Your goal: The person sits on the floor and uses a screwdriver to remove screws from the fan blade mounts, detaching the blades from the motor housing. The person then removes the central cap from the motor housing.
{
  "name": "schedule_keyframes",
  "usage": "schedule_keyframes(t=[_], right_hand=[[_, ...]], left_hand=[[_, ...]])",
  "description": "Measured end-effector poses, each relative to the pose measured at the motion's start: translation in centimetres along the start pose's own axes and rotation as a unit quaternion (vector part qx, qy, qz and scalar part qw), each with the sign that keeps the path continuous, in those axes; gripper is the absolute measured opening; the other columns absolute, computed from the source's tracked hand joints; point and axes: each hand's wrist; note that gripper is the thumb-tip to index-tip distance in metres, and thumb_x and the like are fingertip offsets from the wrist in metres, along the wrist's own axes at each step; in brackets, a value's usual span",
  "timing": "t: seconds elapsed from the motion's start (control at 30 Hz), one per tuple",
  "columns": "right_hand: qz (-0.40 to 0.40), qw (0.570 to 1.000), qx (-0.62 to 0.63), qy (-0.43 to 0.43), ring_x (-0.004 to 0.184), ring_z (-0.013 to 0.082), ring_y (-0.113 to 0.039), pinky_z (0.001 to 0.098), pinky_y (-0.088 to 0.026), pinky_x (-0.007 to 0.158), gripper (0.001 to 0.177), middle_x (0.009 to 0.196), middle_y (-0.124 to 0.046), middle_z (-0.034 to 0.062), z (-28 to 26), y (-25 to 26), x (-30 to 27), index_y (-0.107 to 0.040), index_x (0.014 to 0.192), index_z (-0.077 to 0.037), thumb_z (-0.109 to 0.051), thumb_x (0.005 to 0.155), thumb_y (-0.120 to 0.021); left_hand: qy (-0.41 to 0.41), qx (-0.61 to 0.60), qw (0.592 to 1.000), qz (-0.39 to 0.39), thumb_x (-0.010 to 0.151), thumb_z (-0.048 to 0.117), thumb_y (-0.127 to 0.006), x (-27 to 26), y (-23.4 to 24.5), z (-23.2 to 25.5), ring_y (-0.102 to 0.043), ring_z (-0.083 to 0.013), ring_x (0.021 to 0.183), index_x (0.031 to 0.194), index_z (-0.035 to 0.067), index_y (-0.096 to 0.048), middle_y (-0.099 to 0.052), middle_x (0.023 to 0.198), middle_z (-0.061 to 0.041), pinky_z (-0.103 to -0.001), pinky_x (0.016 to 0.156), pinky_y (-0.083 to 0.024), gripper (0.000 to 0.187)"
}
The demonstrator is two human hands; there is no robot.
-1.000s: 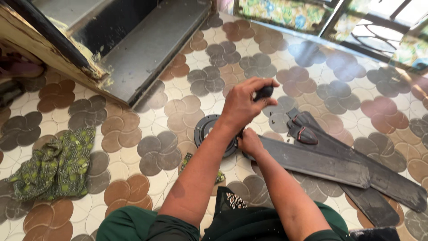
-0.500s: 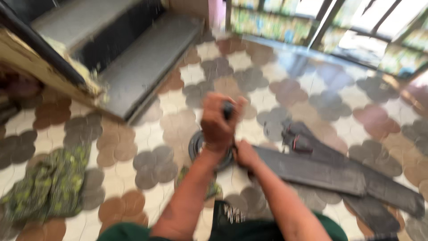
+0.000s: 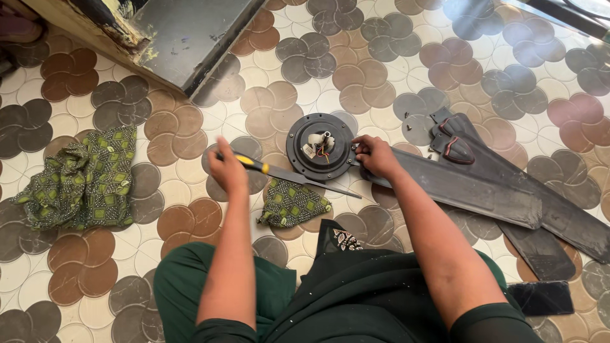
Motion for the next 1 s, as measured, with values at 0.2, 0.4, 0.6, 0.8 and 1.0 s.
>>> schedule_keyframes(t=[0.2, 0.4, 0.6, 0.8, 1.0], right_hand=[[0.043, 0.994, 0.096, -0.011, 0.085, 0.0112, -0.068, 0.0283, -0.058, 0.08, 0.036, 0.095, -0.071, 0.0046, 1.2, -0.6, 0.0, -0.07, 0.115, -0.004, 0.004, 0.081, -0.076], [0.174, 0.98, -0.062, 0.075, 0.09, 0.0251, -0.063, 0.0361, -0.053, 0.081, 0.02, 0.093, -0.071, 0.0094, -0.9, -1.8, -1.6, -0.074, 0.093, -0.004, -0.008, 0.077, -0.086], [0.229, 0.968, -0.088, 0.054, 0.09, 0.0268, -0.061, 0.0382, -0.05, 0.08, 0.018, 0.088, -0.067, 0.0074, -3.6, -2.4, -2.1, -0.074, 0.09, -0.006, -0.017, 0.082, -0.086], [0.269, 0.956, -0.116, 0.006, 0.085, 0.026, -0.057, 0.0389, -0.048, 0.073, 0.017, 0.083, -0.064, 0.0066, -4.0, -3.8, -1.0, -0.073, 0.08, -0.007, -0.016, 0.078, -0.087], [0.211, 0.968, -0.113, 0.076, 0.085, 0.0271, -0.058, 0.0389, -0.049, 0.077, 0.012, 0.083, -0.065, 0.0069, -2.7, -2.9, -0.7, -0.071, 0.082, -0.005, -0.005, 0.079, -0.082]], left_hand=[[0.187, -0.052, 0.977, -0.085, 0.097, 0.057, -0.062, -0.5, -3.5, -8.5, -0.064, -0.0252, 0.081, 0.1, 0.003, -0.065, -0.068, 0.095, -0.012, -0.044, 0.072, -0.053, 0.053], [0.24, 0.066, 0.954, -0.166, 0.086, 0.033, -0.073, -1.6, -4.1, -6.7, -0.05, -0.0366, 0.125, 0.132, 0.011, -0.056, -0.048, 0.142, -0.017, -0.056, 0.103, -0.04, 0.053], [-0.205, 0.324, 0.865, -0.322, 0.086, 0.041, -0.078, -10.7, -4.9, 2.1, -0.008, -0.0435, 0.156, 0.146, -0.004, -0.041, -0.01, 0.167, -0.024, -0.062, 0.122, -0.01, 0.084], [-0.406, 0.335, 0.757, -0.386, 0.082, 0.042, -0.076, -16.6, -5.8, 4.0, -0.001, -0.0451, 0.157, 0.163, 0.002, -0.019, -0.001, 0.171, -0.019, -0.062, 0.124, -0.007, 0.107], [-0.43, 0.357, 0.743, -0.368, 0.088, 0.049, -0.071, -16.4, -6.6, 1.5, 0.0, -0.0502, 0.155, 0.164, 0.005, -0.019, 0.001, 0.171, -0.015, -0.064, 0.123, -0.007, 0.102]])
Point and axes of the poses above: each hand's wrist, its own x-axis towards the middle knuckle, its own y-axis out of the back of the hand, z = x × y
